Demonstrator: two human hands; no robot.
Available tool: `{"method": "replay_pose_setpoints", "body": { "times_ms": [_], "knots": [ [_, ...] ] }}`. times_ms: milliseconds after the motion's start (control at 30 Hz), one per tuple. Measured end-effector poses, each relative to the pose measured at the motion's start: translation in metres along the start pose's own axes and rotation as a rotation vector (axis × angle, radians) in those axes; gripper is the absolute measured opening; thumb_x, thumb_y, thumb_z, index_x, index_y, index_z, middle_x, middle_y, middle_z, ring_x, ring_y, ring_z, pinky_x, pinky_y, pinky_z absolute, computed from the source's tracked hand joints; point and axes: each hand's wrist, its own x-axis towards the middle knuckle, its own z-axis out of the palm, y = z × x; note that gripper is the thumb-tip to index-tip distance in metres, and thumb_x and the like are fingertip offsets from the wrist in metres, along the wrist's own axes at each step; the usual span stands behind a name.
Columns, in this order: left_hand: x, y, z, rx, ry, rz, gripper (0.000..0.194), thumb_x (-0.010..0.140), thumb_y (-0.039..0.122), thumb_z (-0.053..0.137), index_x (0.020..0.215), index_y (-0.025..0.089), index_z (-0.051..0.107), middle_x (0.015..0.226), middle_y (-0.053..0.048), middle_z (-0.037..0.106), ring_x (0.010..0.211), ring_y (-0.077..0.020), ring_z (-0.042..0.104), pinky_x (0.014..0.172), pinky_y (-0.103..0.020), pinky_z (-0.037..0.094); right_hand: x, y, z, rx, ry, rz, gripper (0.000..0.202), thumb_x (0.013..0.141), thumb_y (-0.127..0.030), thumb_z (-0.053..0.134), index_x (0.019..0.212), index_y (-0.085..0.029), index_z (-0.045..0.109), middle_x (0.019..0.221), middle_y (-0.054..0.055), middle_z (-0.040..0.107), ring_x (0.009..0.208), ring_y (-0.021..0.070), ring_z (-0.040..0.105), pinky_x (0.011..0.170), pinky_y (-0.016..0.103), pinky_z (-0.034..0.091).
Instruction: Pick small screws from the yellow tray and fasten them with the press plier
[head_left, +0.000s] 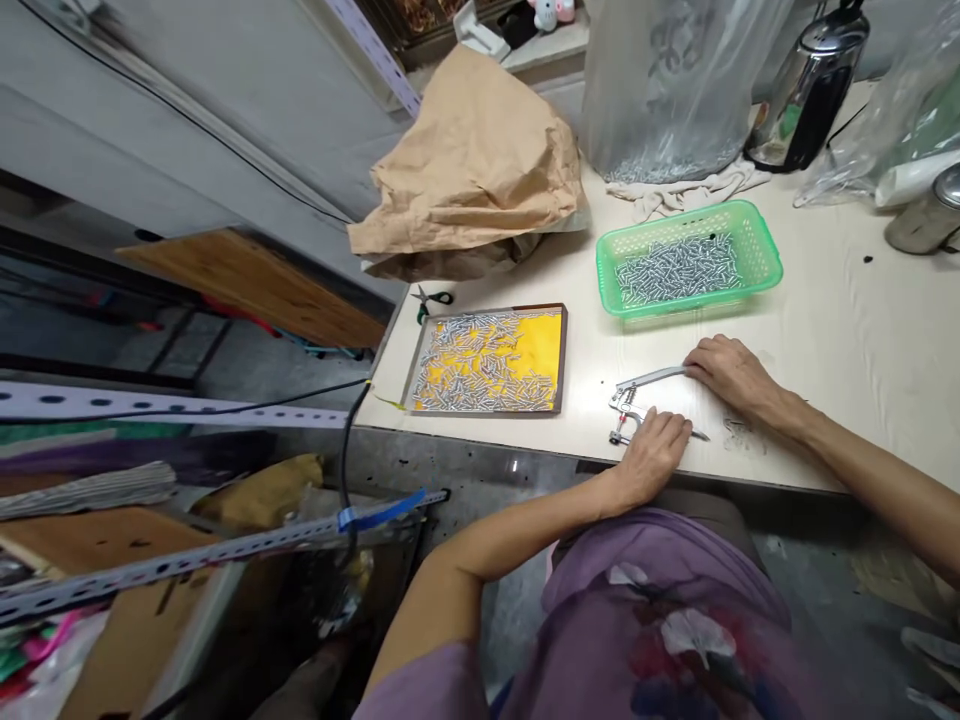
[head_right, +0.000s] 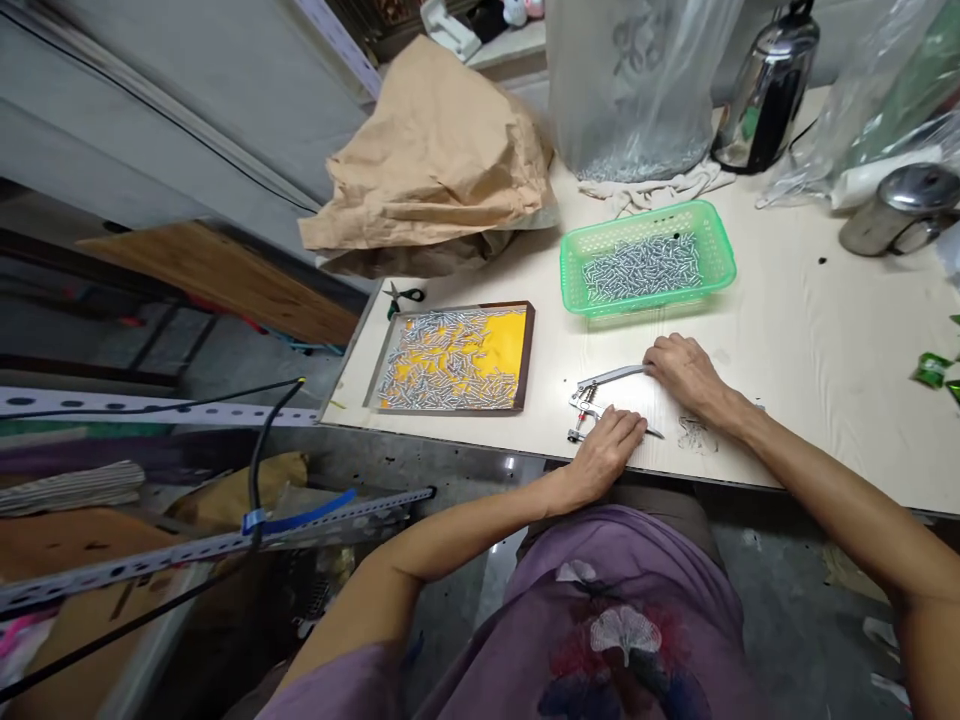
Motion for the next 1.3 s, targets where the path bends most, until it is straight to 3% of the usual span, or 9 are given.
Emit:
{"method": "replay_pose_setpoints", "body": {
  "times_ms": [133,333,433,533,600,767,967,1133,1300],
  "knots": [
    [0.002,0.002,0.006,-0.035,0.025,-0.031,0.035,0.099,0.017,0.034,0.125,0.009,0.055,0.120,-0.018,0.064,0.114,-0.0240,0.060,0.108,-0.051,0.043,0.014,-0.016,-0.007,-0.033,0.008,0.018,0.022,0.092,-0.020,0.049,0.094,-0.015,0.071,0.094,0.012,0.067,0.087,0.0233,0.052,0.074,0.034,0.035],
    [-0.030,0.008,-0.001,-0.089,0.137,0.165,0.034,0.098,0.015,0.036,0.122,0.017,0.060,0.106,-0.008,0.070,0.104,-0.0154,0.063,0.099,-0.034,0.051,0.025,-0.080,-0.002,0.062,-0.132,-0.472,0.014,0.090,-0.026,0.059,0.089,-0.025,0.073,0.101,0.008,0.065,0.095,0.0224,0.048,0.072,0.032,0.031],
    [-0.055,-0.014,-0.021,-0.049,0.215,0.197,0.032,0.097,0.015,0.040,0.119,0.022,0.063,0.099,-0.003,0.070,0.097,-0.0125,0.063,0.095,-0.029,0.052,0.032,-0.096,0.012,0.032,-0.164,-0.579,0.015,0.087,-0.021,0.060,0.076,-0.021,0.070,0.090,0.008,0.064,0.091,0.0219,0.048,0.069,0.033,0.030],
    [-0.068,-0.067,-0.052,0.107,0.337,-0.149,0.025,0.097,0.019,0.045,0.110,0.019,0.067,0.096,-0.008,0.068,0.091,-0.0170,0.061,0.084,-0.033,0.053,0.037,-0.096,0.029,0.047,-0.092,-0.617,0.015,0.087,-0.016,0.057,0.076,-0.018,0.066,0.087,0.009,0.063,0.087,0.0208,0.049,0.069,0.033,0.032],
    [-0.071,-0.107,-0.071,0.222,0.290,-0.424,0.024,0.096,0.019,0.046,0.107,0.017,0.068,0.094,-0.009,0.066,0.089,-0.0187,0.058,0.080,-0.033,0.053,0.038,-0.093,0.038,0.134,0.000,-0.625,0.017,0.091,-0.015,0.051,0.081,-0.017,0.065,0.085,0.008,0.063,0.084,0.0198,0.051,0.069,0.033,0.036],
    [-0.071,-0.171,-0.094,0.257,-0.094,-0.536,0.025,0.094,0.013,0.048,0.106,0.021,0.069,0.100,-0.008,0.065,0.095,-0.0200,0.053,0.079,-0.031,0.050,0.036,-0.090,0.036,0.585,0.302,-0.474,0.025,0.100,-0.025,0.037,0.095,-0.019,0.060,0.083,0.006,0.066,0.079,0.0171,0.059,0.069,0.030,0.046],
    [-0.068,-0.188,-0.097,0.212,-0.291,-0.381,0.022,0.095,0.014,0.047,0.092,0.016,0.068,0.092,-0.009,0.063,0.095,-0.0214,0.051,0.082,-0.032,0.047,0.078,-0.066,-0.025,0.492,0.628,-0.088,0.020,0.097,-0.029,0.046,0.100,-0.021,0.063,0.093,0.007,0.071,0.087,0.0197,0.064,0.078,0.034,0.050],
    [-0.068,-0.195,-0.092,0.278,-0.336,-0.318,0.019,0.094,0.013,0.048,0.088,0.014,0.065,0.088,-0.010,0.062,0.092,-0.0226,0.052,0.079,-0.033,0.046,0.099,-0.035,-0.063,0.247,0.535,0.071,0.031,0.092,-0.023,0.051,0.119,-0.014,0.062,0.125,0.018,0.062,0.116,0.0300,0.057,0.095,0.047,0.047],
    [-0.068,-0.199,-0.095,0.288,-0.339,-0.265,0.017,0.092,0.010,0.049,0.087,0.016,0.064,0.085,-0.010,0.062,0.090,-0.0225,0.053,0.076,-0.031,0.046,0.034,-0.052,-0.046,0.312,0.271,-0.045,0.027,0.096,-0.026,0.044,0.111,-0.019,0.065,0.099,0.009,0.068,0.092,0.0217,0.065,0.079,0.034,0.052]
  ]
}}
